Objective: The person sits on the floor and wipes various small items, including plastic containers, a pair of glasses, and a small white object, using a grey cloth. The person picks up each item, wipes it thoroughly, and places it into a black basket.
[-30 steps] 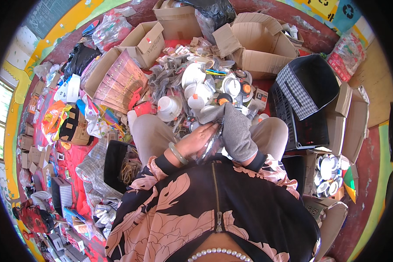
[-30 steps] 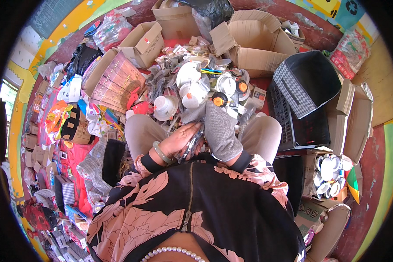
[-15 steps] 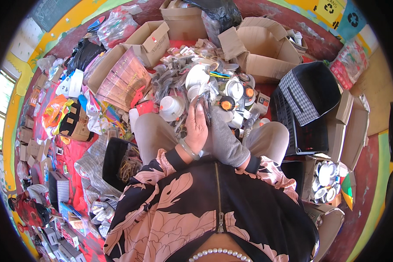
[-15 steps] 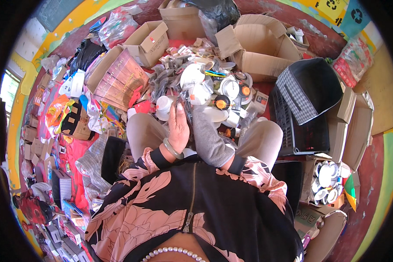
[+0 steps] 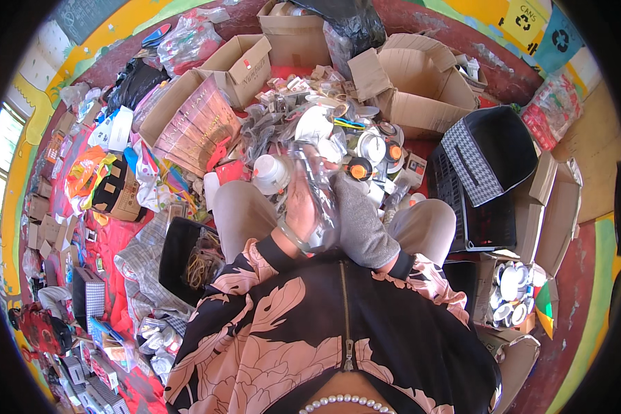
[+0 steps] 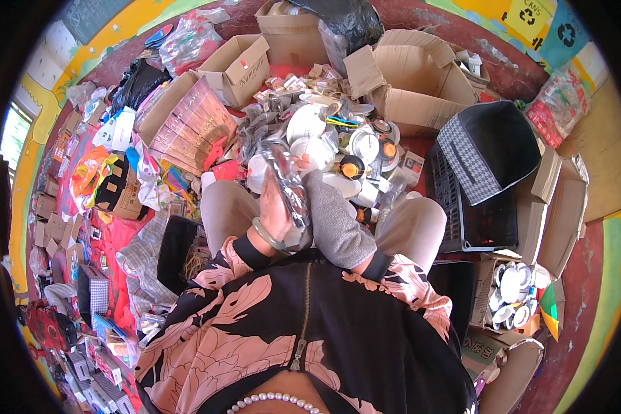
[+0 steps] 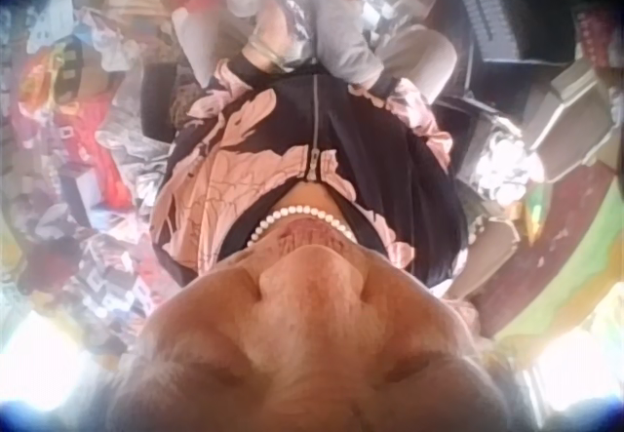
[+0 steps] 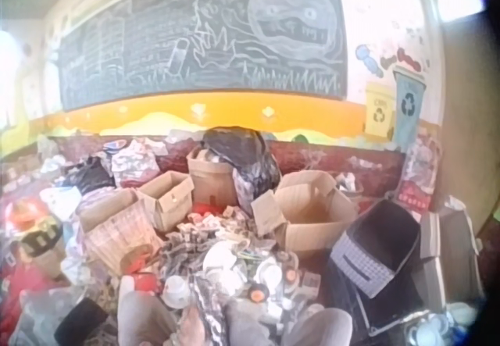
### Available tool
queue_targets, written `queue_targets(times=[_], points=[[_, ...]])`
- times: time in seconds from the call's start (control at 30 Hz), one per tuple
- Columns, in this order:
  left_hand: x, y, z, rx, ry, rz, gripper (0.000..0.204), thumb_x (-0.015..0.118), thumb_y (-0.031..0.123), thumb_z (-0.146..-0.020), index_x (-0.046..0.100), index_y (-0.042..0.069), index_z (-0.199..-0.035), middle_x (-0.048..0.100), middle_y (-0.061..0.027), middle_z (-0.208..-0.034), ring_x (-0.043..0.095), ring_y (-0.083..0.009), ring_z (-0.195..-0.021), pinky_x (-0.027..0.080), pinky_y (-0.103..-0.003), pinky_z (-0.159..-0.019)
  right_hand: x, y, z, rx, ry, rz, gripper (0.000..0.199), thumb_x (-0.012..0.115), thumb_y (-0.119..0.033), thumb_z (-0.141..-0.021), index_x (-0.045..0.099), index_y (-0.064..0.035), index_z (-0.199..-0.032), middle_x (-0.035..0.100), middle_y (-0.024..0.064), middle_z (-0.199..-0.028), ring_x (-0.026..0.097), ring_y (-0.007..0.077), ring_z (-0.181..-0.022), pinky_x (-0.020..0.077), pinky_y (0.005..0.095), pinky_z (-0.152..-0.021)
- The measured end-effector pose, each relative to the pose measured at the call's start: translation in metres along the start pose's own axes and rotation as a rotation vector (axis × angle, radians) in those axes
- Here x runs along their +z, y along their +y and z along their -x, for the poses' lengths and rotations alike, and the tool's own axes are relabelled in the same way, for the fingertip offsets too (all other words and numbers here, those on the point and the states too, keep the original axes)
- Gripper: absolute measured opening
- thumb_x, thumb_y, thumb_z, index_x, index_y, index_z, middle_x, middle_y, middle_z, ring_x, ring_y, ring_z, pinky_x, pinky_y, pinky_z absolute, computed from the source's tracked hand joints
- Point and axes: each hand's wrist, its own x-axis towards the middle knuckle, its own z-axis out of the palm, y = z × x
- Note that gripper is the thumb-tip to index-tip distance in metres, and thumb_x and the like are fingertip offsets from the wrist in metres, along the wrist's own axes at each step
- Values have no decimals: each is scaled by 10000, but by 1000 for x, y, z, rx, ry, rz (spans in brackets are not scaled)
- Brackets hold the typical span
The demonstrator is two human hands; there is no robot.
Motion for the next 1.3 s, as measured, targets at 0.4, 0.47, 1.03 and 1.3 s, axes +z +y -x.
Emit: queue_targets(times=[0.4, 0.47, 1.03, 1.3], points=[[-10, 6, -4, 277, 55, -174, 310, 297, 248, -967, 452, 4, -1077, 613, -74, -895, 528, -162, -799, 397, -300, -772, 8, -27, -8, -99, 11, 215, 228, 607, -84, -632, 506, 21, -808, 537, 158, -700, 556, 350, -717, 440, 403, -610], [-9, 16, -2, 387, 170, -699, 272, 320, 214, -950, 450, 12, -1077, 619, -70, -896, 531, -173, -795, 395, -322, -782, 7, -24, -8, -55, -163, 113, 334, 596, -92, -649, 486, 58, -927, 521, 223, -805, 533, 388, -791, 426, 423, -689], [-243, 101, 59, 402, 747, 14, 243, 394, 243, -930, 478, 31, -1016, 555, -68, -764, 579, -195, -654, 488, -332, -619, 42, 6, 10, -42, -337, 43, 566, 574, -52, -773, 332, 7, -1281, 426, 58, -793, 447, 161, -679, 388, 246, -599], [-456, 85, 193, -228, 916, -1523, 315, 559, 199, -797, 560, 77, -1088, 609, -213, -903, 577, -375, -855, 467, -426, -737, 71, 42, 13, 237, -390, -113, 465, 531, -40, -795, 365, -30, -1230, 366, -1, -692, 381, 102, -567, 342, 220, -509]])
